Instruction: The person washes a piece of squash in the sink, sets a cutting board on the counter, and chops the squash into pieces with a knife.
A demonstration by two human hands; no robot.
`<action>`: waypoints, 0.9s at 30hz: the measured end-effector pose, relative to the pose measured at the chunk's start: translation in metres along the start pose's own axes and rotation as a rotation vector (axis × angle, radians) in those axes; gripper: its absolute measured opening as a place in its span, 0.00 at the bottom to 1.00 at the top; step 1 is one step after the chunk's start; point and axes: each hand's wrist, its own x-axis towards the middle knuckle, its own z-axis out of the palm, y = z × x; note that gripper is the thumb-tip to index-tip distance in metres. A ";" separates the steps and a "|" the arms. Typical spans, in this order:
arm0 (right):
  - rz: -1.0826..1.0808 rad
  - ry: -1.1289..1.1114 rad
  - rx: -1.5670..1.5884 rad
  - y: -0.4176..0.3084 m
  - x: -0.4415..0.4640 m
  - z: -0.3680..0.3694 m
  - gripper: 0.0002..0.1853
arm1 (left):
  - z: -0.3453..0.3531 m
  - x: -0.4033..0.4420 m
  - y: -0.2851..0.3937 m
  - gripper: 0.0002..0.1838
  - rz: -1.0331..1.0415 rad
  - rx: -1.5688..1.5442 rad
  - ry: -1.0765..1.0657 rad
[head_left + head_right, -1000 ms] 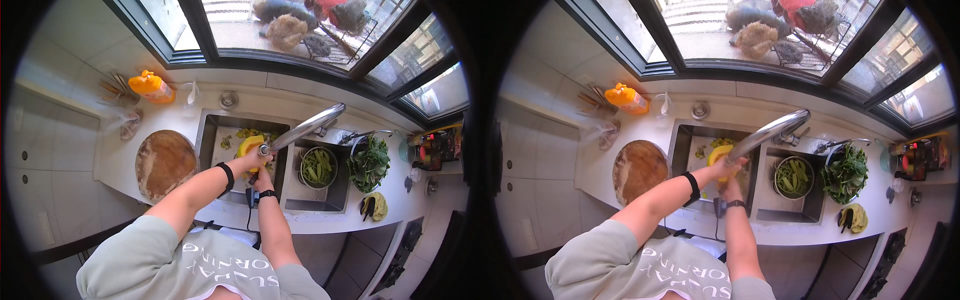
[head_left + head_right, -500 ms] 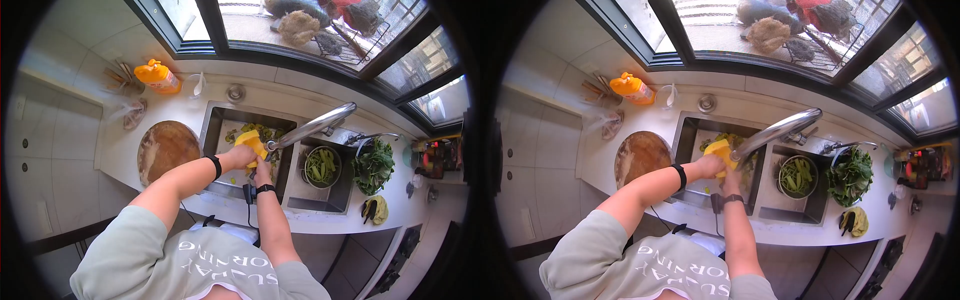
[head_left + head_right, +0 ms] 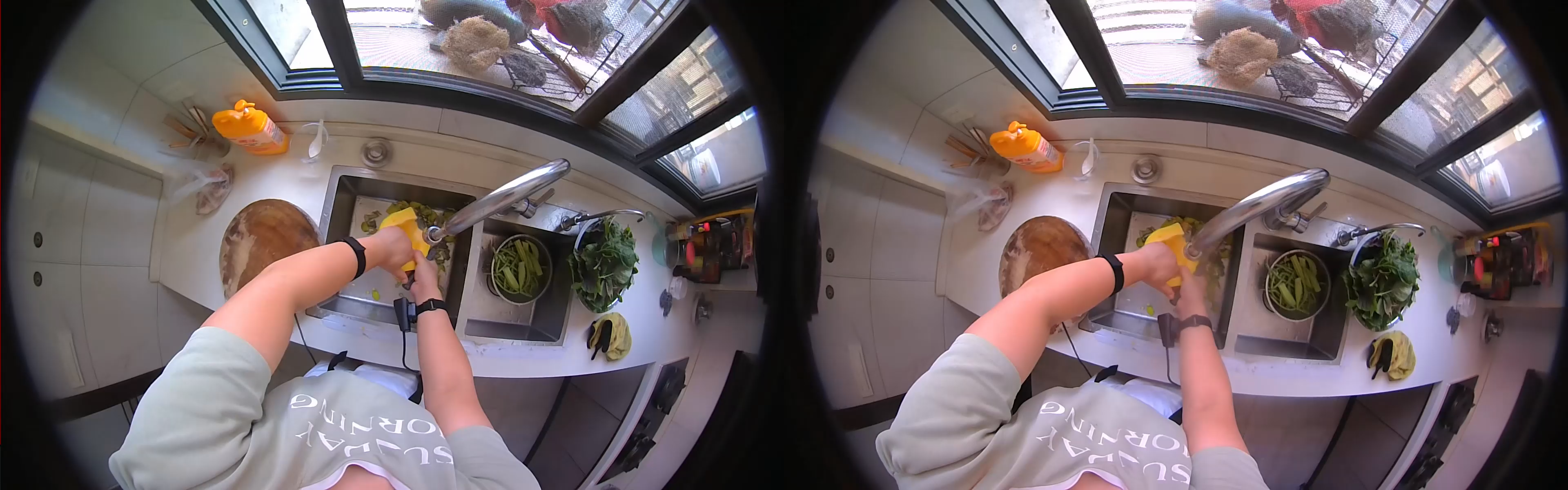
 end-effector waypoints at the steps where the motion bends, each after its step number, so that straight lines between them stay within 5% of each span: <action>1: -0.001 0.005 0.003 -0.002 -0.002 -0.001 0.13 | 0.001 0.001 0.001 0.31 0.005 0.001 -0.001; 7: 0.020 0.051 -0.043 0.006 0.001 -0.004 0.13 | 0.006 0.004 0.007 0.29 -0.024 0.020 -0.031; 10: -0.065 -0.013 -0.020 0.005 0.005 -0.011 0.13 | 0.007 0.000 0.011 0.26 -0.049 0.003 0.062; 13: 0.086 -0.046 -0.087 -0.007 -0.005 -0.014 0.09 | 0.001 -0.001 0.007 0.23 -0.225 -0.121 0.221; 17: 0.159 0.120 0.080 0.006 -0.009 -0.012 0.10 | -0.007 0.009 -0.017 0.19 -0.287 -0.340 0.448; 19: 0.193 0.118 -0.043 0.013 -0.008 -0.016 0.10 | 0.002 0.021 -0.018 0.19 -0.255 -0.810 0.674; 23: 0.222 0.119 -0.019 0.012 -0.008 -0.025 0.10 | 0.021 0.022 0.000 0.20 -0.170 -0.594 0.434; 25: 0.206 0.105 0.014 0.008 -0.003 -0.022 0.09 | 0.022 0.018 0.007 0.21 -0.035 -0.150 -0.012; 27: 0.202 0.107 0.003 0.007 -0.004 -0.017 0.09 | 0.031 0.015 0.005 0.21 0.014 -0.144 0.098</action>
